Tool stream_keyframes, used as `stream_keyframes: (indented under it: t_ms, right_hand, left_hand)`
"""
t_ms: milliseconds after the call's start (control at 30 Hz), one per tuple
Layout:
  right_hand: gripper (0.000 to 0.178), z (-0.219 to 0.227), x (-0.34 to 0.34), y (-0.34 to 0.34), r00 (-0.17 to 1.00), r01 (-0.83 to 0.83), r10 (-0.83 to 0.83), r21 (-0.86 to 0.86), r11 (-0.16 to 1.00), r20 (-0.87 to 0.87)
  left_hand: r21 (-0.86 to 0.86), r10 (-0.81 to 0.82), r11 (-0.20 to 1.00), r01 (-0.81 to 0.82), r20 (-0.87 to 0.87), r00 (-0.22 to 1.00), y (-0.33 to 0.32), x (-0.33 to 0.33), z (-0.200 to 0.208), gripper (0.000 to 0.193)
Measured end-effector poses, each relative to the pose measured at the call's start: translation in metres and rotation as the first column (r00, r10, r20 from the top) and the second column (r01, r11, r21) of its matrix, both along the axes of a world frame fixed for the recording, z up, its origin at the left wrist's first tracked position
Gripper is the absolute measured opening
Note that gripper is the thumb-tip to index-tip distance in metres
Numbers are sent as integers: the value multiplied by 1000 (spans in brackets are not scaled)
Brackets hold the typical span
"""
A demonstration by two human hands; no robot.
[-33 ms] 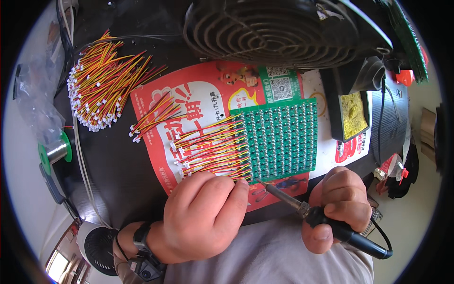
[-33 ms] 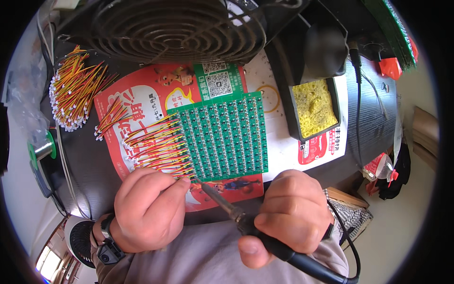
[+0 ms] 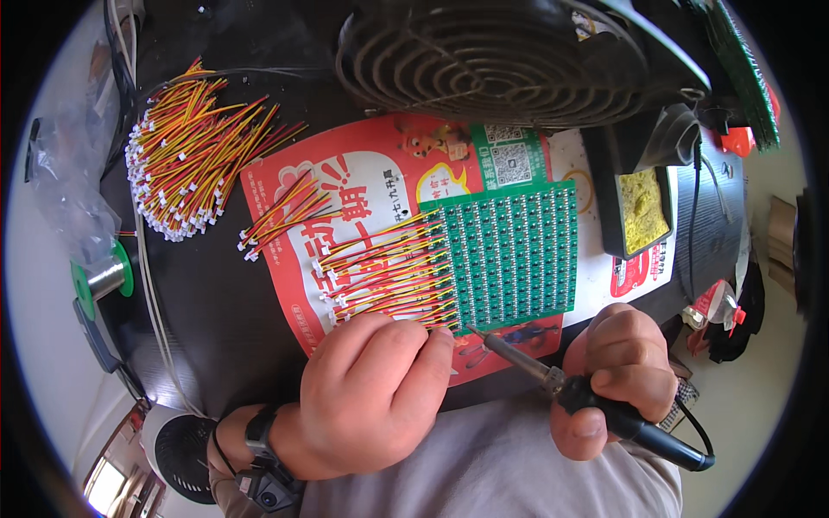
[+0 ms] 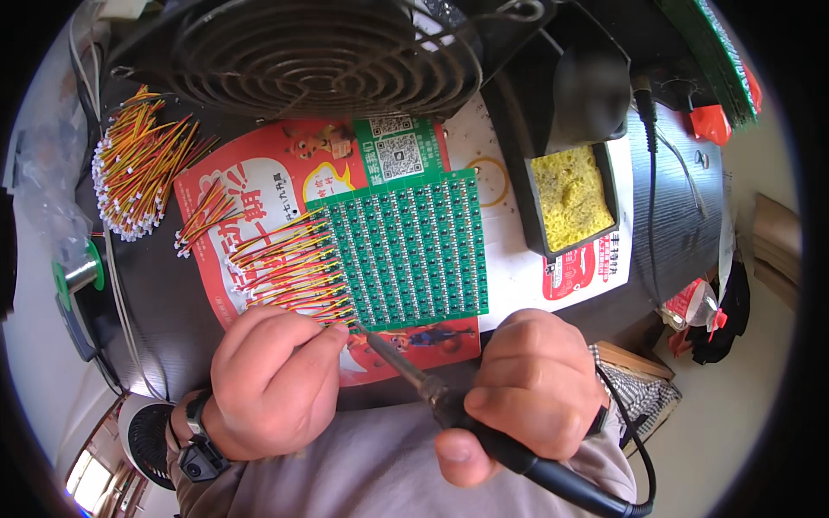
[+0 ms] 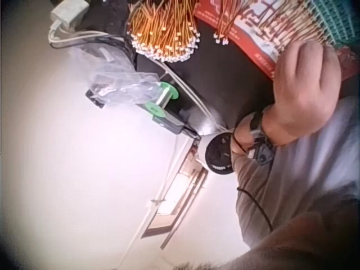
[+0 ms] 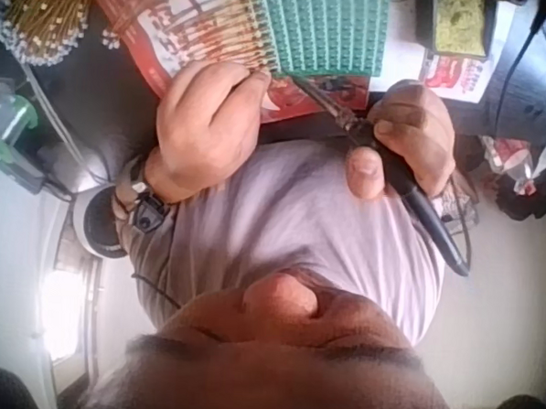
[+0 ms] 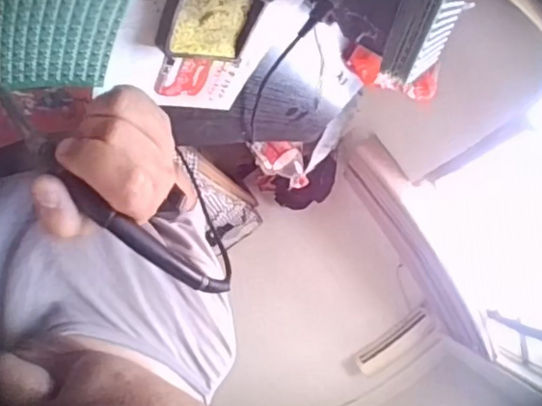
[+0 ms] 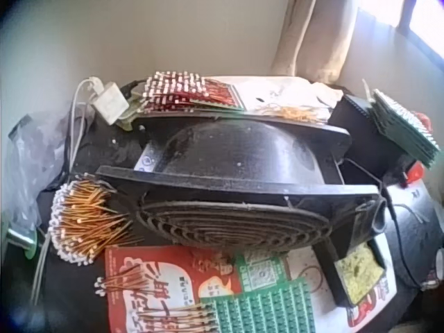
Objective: Soldering multiple sets of red and yellow wires onto a green printed circuit board.
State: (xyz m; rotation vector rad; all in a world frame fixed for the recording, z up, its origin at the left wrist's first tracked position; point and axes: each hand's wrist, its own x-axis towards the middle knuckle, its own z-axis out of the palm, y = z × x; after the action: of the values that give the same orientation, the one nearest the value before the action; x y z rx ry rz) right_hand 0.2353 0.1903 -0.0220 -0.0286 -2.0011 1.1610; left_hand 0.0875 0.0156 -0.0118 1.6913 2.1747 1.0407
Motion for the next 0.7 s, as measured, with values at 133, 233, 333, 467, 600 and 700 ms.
stream_keyframes:
  t_ms: [133, 233, 333, 467, 600, 700]
  right_hand:
    - [34, -1, 4, 1, 1000, 10, -10, 8, 1000, -29]
    - [33, -1, 4, 5, 1000, 4, -5, 50, 999, 7]
    - [35, 2, 1, 6, 990, 129, -124, 74, 989, -68]
    - [44, 18, 10, 11, 955, 296, -295, 42, 954, -29]
    - [45, 28, 10, 33, 863, 502, -484, 151, 851, -143]
    - [38, 44, 3, 55, 864, 471, -489, 528, 707, -117]
  left_hand:
    - [15, 22, 1000, -22, -5, 1000, 1, 2, 1, 22]
    - [3, 2, 1000, -2, -13, 1000, 3, 2, 2, 21]
    - [-21, -22, 1000, 21, -49, 999, 3, 4, 4, 17]
    - [-71, -17, 997, 14, -46, 999, -2, 8, 9, 16]
    - [-62, -56, 997, 55, -22, 998, -2, 9, 7, 15]
    - [-54, -54, 997, 54, 0, 999, 5, 7, 15, 17]
